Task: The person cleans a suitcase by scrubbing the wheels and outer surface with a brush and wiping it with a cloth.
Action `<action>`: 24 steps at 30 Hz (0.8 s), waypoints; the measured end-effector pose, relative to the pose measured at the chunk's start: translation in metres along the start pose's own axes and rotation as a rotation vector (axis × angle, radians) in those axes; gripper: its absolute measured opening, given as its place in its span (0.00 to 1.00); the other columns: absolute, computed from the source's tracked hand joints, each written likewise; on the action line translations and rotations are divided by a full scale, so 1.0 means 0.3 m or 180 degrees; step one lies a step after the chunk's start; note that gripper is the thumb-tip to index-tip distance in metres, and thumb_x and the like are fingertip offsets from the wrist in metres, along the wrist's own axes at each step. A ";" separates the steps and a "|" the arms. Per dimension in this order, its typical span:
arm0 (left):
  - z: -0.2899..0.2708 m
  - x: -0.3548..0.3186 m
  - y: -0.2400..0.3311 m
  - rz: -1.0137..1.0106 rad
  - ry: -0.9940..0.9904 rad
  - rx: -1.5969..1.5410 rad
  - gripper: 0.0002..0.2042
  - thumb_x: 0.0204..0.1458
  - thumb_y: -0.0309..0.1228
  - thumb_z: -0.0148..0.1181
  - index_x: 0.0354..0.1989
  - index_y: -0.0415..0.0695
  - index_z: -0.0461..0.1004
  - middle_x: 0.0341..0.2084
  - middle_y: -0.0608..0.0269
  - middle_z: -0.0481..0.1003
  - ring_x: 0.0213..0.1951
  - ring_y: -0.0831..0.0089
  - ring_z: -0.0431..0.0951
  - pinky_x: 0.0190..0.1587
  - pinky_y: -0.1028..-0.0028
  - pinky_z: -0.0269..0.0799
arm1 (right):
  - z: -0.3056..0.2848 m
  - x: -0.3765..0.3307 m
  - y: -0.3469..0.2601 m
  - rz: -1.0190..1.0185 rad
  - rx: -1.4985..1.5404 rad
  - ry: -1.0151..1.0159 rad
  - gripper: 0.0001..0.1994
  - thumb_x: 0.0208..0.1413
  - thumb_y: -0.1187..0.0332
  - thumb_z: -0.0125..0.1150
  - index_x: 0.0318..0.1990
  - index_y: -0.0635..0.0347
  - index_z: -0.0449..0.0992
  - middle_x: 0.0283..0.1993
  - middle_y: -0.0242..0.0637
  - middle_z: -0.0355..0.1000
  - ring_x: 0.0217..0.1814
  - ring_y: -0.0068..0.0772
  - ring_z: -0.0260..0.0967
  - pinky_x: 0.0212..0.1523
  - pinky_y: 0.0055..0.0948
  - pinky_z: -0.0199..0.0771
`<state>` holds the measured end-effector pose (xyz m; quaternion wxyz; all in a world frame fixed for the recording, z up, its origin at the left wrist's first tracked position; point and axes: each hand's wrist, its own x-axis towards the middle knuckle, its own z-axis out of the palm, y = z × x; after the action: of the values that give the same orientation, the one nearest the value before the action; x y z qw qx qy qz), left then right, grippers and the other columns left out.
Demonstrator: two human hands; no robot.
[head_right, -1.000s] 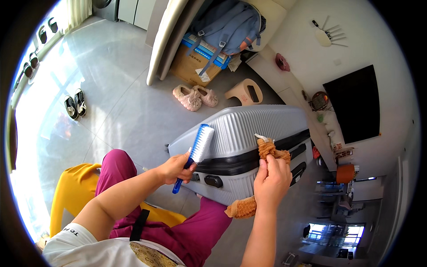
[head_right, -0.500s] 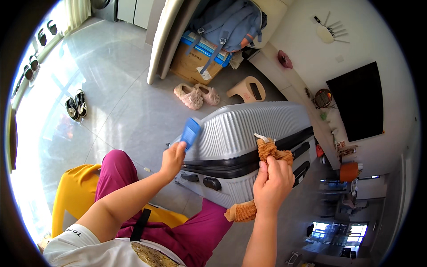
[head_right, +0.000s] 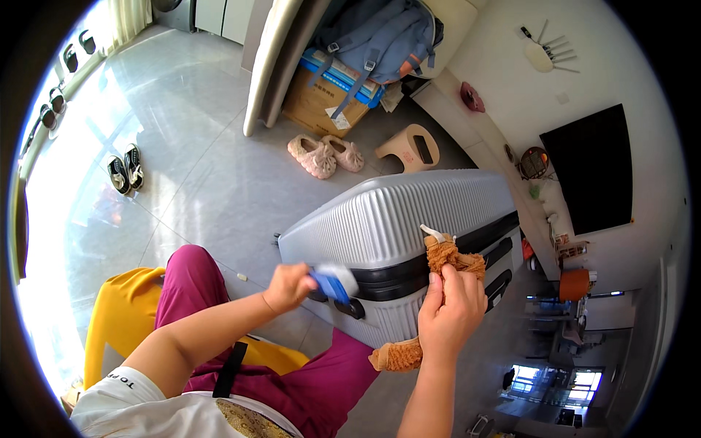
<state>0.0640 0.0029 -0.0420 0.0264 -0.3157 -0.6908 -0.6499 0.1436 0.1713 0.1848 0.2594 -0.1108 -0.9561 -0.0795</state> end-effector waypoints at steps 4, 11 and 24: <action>-0.024 0.134 0.020 -0.0933 0.0031 -0.0445 0.21 0.61 0.45 0.44 0.26 0.38 0.65 0.16 0.42 0.67 0.22 0.39 0.68 0.23 0.57 0.64 | -0.001 0.008 -0.022 -0.0019 -0.0002 -0.0026 0.07 0.51 0.69 0.60 0.37 0.61 0.74 0.30 0.35 0.68 0.35 0.42 0.66 0.38 0.38 0.63; -0.109 0.085 -0.014 -0.0465 -0.0841 -0.0286 0.20 0.61 0.44 0.45 0.27 0.39 0.67 0.16 0.43 0.68 0.25 0.41 0.70 0.25 0.56 0.66 | 0.006 -0.010 0.018 0.0014 -0.0056 -0.0042 0.08 0.51 0.69 0.59 0.37 0.61 0.74 0.31 0.36 0.68 0.36 0.43 0.66 0.38 0.39 0.63; -0.037 0.013 -0.051 -0.0681 -0.0566 -0.0110 0.21 0.60 0.47 0.46 0.25 0.40 0.66 0.16 0.47 0.68 0.22 0.45 0.71 0.25 0.58 0.67 | 0.008 -0.017 0.005 0.0088 -0.0120 -0.0117 0.07 0.51 0.69 0.59 0.37 0.61 0.74 0.31 0.36 0.68 0.37 0.43 0.67 0.39 0.39 0.63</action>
<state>0.0495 -0.0051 -0.0522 -0.1097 -0.2970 -0.7089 -0.6302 0.1471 0.1723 0.1803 0.2408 -0.1303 -0.9574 -0.0918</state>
